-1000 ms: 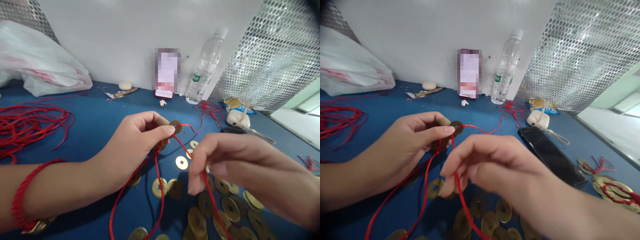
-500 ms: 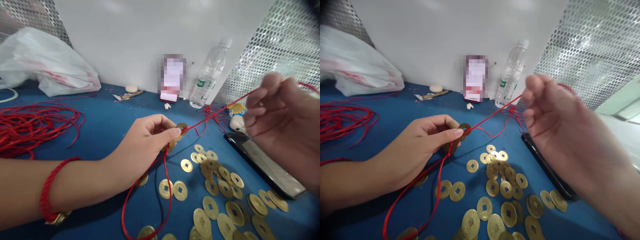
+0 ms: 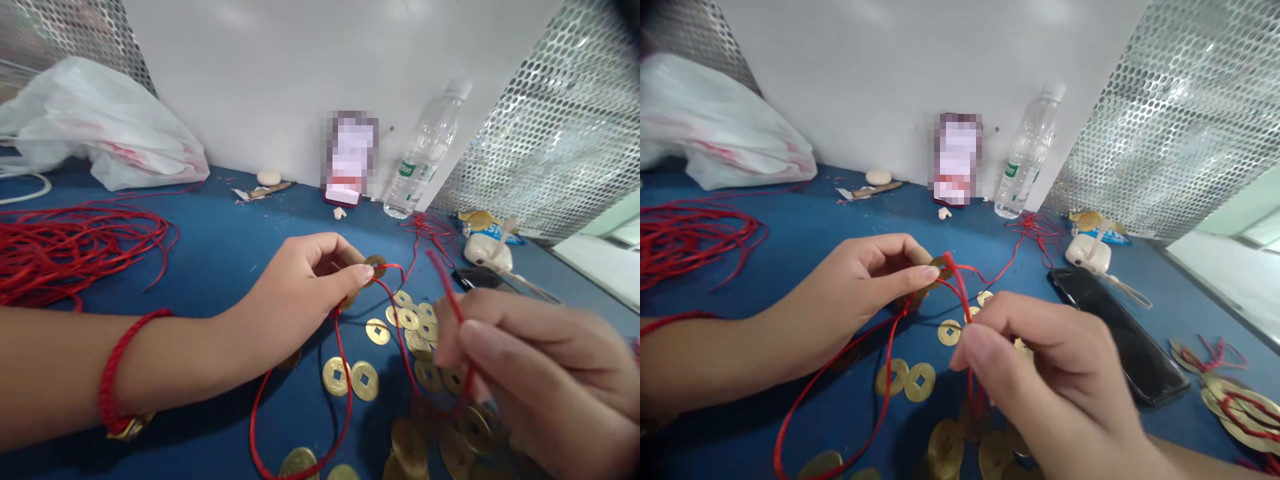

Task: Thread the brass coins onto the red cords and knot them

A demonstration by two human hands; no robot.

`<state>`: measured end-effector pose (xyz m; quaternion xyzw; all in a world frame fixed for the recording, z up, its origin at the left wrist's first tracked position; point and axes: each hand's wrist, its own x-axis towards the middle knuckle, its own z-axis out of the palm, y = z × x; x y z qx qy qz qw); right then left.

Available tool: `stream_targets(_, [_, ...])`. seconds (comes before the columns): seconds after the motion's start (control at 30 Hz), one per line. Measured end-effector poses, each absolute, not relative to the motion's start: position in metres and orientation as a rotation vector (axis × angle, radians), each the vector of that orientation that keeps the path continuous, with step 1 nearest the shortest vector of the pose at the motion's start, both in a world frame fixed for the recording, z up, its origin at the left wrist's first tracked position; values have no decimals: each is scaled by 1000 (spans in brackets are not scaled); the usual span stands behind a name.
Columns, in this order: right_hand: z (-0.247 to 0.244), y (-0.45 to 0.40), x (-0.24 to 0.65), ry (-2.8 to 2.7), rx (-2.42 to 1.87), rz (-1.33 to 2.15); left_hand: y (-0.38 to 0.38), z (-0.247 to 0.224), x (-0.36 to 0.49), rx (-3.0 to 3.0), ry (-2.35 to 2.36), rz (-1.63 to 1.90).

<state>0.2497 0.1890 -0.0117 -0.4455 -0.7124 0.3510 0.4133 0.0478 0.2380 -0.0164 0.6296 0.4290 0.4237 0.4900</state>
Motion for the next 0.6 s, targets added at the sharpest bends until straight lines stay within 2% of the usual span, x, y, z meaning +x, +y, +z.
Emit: stream_targets(0.6, [-13, 193, 236, -1843, -1249, 950, 232, -14, 49, 1787, 1064, 1053])
